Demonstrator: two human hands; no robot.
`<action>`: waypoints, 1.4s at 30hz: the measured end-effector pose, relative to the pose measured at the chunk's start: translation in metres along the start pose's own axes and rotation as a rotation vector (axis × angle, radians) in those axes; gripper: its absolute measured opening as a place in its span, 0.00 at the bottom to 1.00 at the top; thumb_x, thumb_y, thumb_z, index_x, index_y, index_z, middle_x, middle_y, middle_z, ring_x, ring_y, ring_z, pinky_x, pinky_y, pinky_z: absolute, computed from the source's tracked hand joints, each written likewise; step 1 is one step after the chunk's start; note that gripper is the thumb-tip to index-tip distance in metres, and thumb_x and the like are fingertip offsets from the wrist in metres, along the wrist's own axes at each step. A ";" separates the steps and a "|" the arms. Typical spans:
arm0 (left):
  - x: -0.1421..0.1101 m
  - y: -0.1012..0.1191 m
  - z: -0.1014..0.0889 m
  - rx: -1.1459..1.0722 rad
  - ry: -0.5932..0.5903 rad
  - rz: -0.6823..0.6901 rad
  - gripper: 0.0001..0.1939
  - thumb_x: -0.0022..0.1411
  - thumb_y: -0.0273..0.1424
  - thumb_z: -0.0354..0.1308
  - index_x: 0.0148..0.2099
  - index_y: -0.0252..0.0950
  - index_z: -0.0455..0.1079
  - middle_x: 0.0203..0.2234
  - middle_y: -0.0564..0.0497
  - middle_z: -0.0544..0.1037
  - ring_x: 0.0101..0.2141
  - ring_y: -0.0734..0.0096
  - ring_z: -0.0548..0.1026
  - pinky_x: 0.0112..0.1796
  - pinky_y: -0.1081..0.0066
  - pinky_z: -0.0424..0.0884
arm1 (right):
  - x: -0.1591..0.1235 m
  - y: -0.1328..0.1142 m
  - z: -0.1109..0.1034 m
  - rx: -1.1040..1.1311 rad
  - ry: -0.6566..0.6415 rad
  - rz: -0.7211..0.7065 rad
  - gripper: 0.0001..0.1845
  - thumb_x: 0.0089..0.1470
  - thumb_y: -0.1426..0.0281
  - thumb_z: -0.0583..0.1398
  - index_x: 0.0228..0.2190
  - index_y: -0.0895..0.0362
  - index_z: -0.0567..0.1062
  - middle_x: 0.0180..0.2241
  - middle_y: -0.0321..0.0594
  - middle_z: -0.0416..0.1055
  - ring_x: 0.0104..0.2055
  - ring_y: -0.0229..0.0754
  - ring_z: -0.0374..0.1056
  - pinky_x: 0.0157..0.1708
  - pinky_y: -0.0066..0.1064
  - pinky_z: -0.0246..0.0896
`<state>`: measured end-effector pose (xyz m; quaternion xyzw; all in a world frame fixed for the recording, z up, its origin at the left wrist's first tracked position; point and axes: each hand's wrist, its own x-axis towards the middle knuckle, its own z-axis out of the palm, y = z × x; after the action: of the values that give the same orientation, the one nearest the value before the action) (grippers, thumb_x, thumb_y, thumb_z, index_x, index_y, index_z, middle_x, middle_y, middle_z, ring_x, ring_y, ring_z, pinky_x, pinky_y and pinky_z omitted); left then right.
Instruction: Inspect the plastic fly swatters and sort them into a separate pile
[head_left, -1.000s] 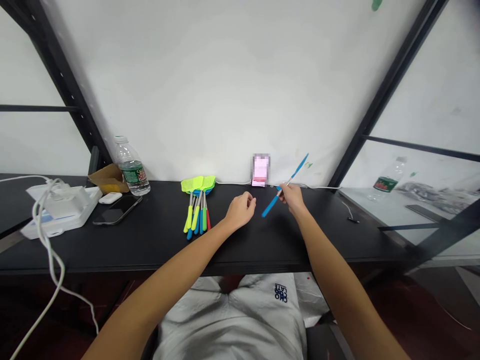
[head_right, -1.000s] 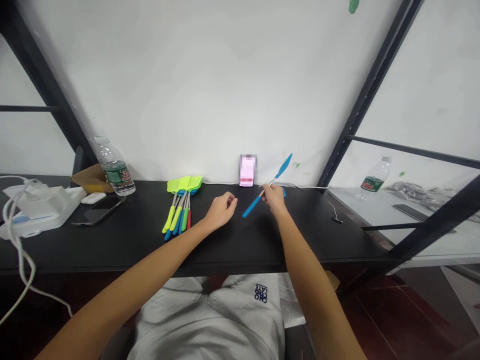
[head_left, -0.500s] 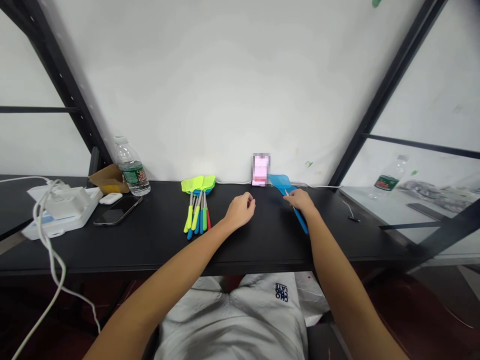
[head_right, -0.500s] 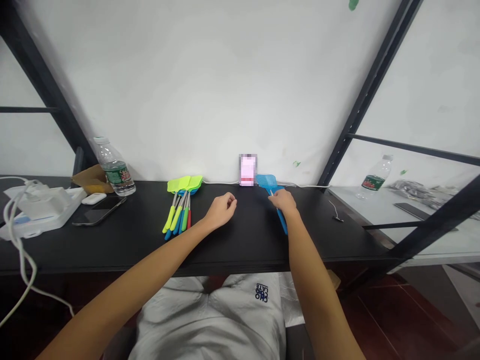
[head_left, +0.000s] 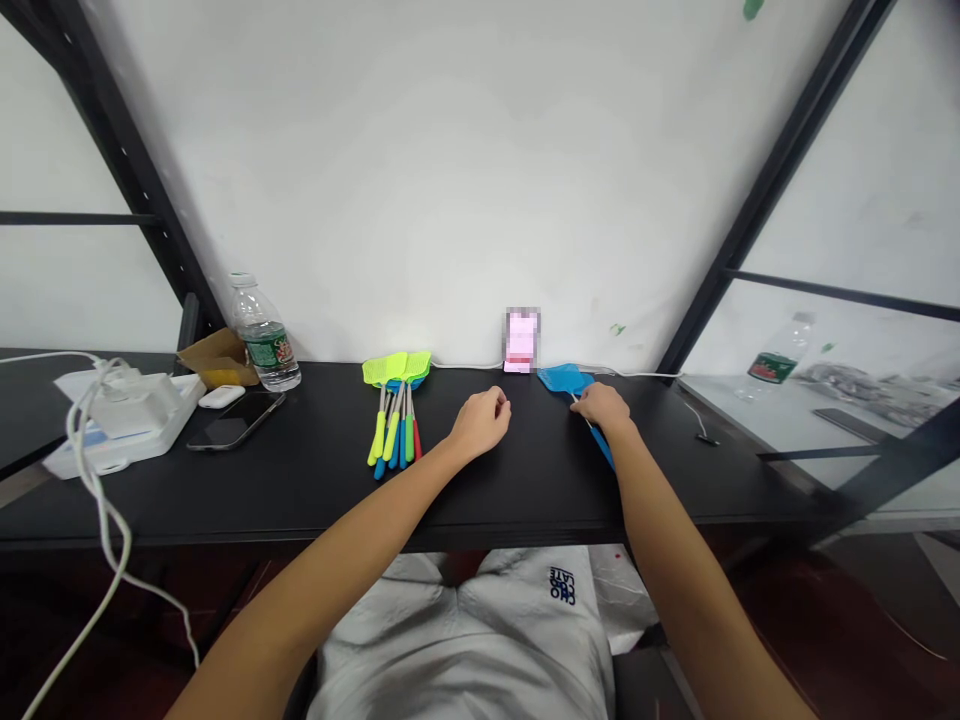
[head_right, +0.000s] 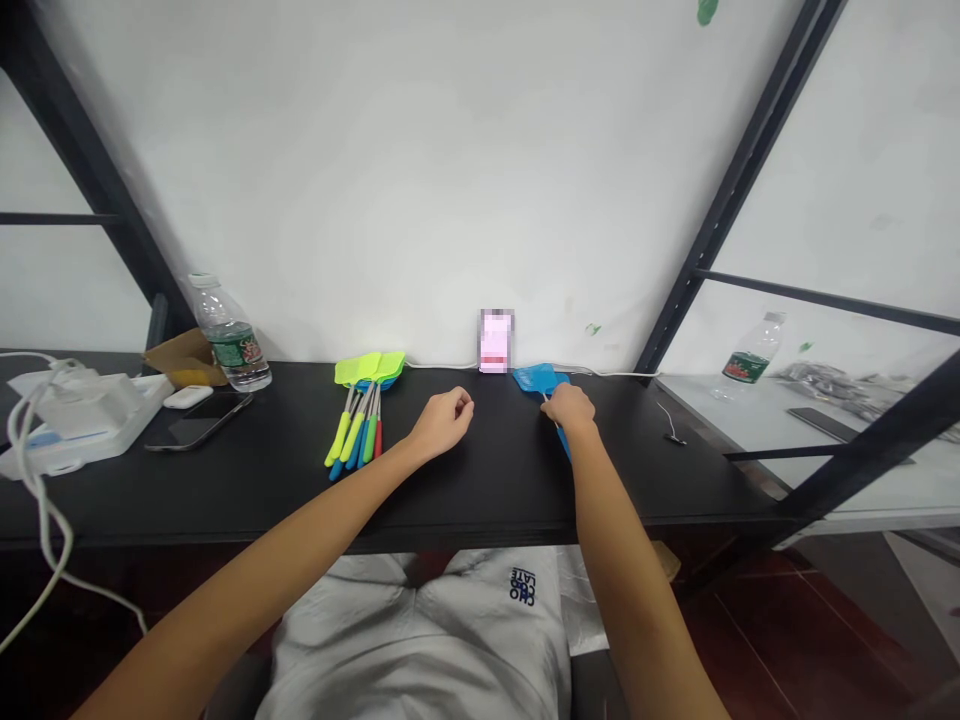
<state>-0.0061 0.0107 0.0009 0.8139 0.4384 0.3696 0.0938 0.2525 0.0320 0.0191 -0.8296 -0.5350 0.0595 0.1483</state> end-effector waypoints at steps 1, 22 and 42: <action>0.000 0.000 0.000 -0.002 0.003 0.004 0.09 0.64 0.31 0.49 0.38 0.36 0.69 0.30 0.49 0.77 0.32 0.68 0.74 0.35 0.70 0.67 | 0.000 0.000 0.000 -0.003 0.002 0.003 0.13 0.41 0.65 0.66 0.31 0.58 0.76 0.39 0.51 0.73 0.43 0.54 0.71 0.40 0.42 0.66; 0.000 -0.002 0.000 0.059 -0.007 0.008 0.08 0.64 0.31 0.48 0.38 0.37 0.69 0.31 0.48 0.77 0.32 0.68 0.73 0.35 0.70 0.66 | -0.005 -0.004 -0.002 -0.054 -0.002 0.082 0.20 0.45 0.69 0.64 0.43 0.61 0.75 0.44 0.59 0.71 0.48 0.59 0.69 0.43 0.44 0.66; 0.009 -0.020 -0.039 0.700 0.157 -0.422 0.18 0.58 0.32 0.54 0.50 0.30 0.65 0.49 0.34 0.67 0.51 0.46 0.62 0.48 0.53 0.58 | -0.013 -0.017 0.006 -0.032 0.166 0.022 0.15 0.51 0.68 0.59 0.41 0.60 0.75 0.41 0.55 0.72 0.45 0.55 0.71 0.41 0.40 0.65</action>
<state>-0.0431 0.0231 0.0234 0.6584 0.7006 0.2316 -0.1485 0.2307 0.0276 0.0177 -0.8398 -0.5125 -0.0165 0.1783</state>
